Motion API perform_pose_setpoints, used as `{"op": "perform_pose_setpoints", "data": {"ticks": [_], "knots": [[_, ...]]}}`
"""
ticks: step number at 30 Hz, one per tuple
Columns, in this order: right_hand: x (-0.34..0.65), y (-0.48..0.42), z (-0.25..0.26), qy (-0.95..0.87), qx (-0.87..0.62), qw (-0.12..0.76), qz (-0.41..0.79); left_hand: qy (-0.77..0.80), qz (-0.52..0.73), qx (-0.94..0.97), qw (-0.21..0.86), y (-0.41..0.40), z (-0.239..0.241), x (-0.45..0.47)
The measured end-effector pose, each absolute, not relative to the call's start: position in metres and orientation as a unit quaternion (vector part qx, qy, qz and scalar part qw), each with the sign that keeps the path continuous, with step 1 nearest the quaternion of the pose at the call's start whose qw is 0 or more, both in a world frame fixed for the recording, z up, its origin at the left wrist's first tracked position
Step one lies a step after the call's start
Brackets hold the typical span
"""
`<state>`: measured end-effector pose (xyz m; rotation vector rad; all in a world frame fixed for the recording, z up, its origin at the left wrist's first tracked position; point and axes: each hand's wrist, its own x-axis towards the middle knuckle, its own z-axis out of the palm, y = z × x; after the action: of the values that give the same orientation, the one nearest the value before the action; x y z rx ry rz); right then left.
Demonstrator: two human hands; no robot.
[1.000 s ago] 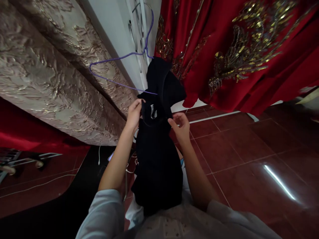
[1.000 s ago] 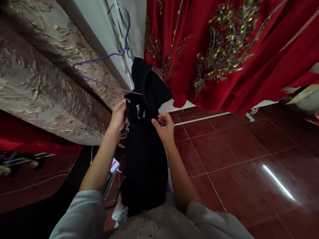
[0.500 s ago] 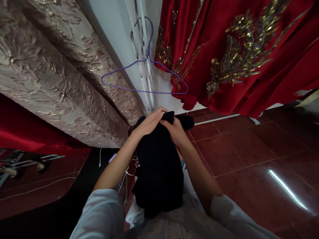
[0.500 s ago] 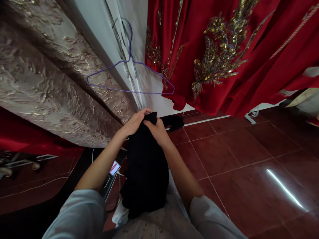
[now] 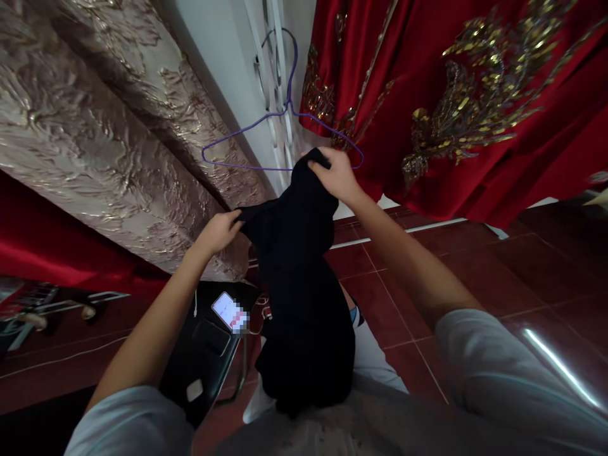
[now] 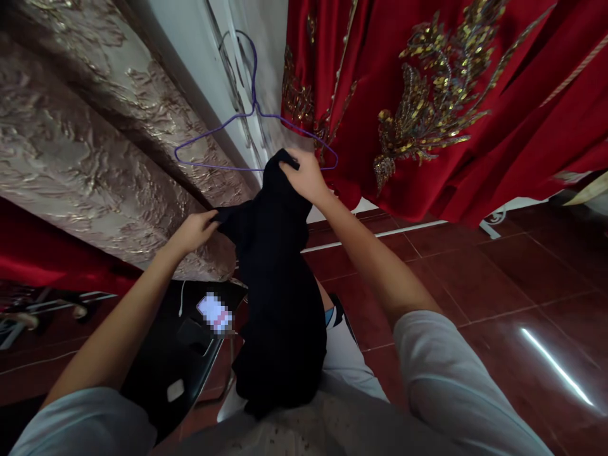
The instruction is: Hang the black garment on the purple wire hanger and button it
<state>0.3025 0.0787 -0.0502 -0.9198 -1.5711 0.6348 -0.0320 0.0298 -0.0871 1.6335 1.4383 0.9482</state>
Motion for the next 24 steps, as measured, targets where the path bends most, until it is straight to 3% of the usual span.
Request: {"op": "perform_pose_setpoints", "data": {"ticks": [4,8,13,17,22,24], "knots": [[0.296,0.098,-0.085,-0.644,-0.449,0.544,0.297,0.555,0.429,0.667,0.252,0.018,-0.08,-0.04],[0.328,0.071,-0.085,-0.638,-0.461,0.566,0.245,0.494,0.435,0.742,0.13,0.014,-0.056,-0.045],[0.346,0.037,-0.058,-0.652,-0.47,0.542,0.245,0.432,0.479,0.755,0.115,0.027,0.003,-0.009],[0.34,0.006,-0.047,-0.718,-0.432,0.48,0.257,0.355,0.427,0.827,0.085,0.049,0.02,0.025],[0.381,-0.018,-0.032,-0.697,-0.452,0.551,0.077,0.368,0.437,0.818,0.066,0.065,0.016,0.02],[0.41,-0.014,-0.018,-0.683,-0.479,0.546,0.079,0.374,0.441,0.813,0.069,0.065,0.02,0.014]]}}
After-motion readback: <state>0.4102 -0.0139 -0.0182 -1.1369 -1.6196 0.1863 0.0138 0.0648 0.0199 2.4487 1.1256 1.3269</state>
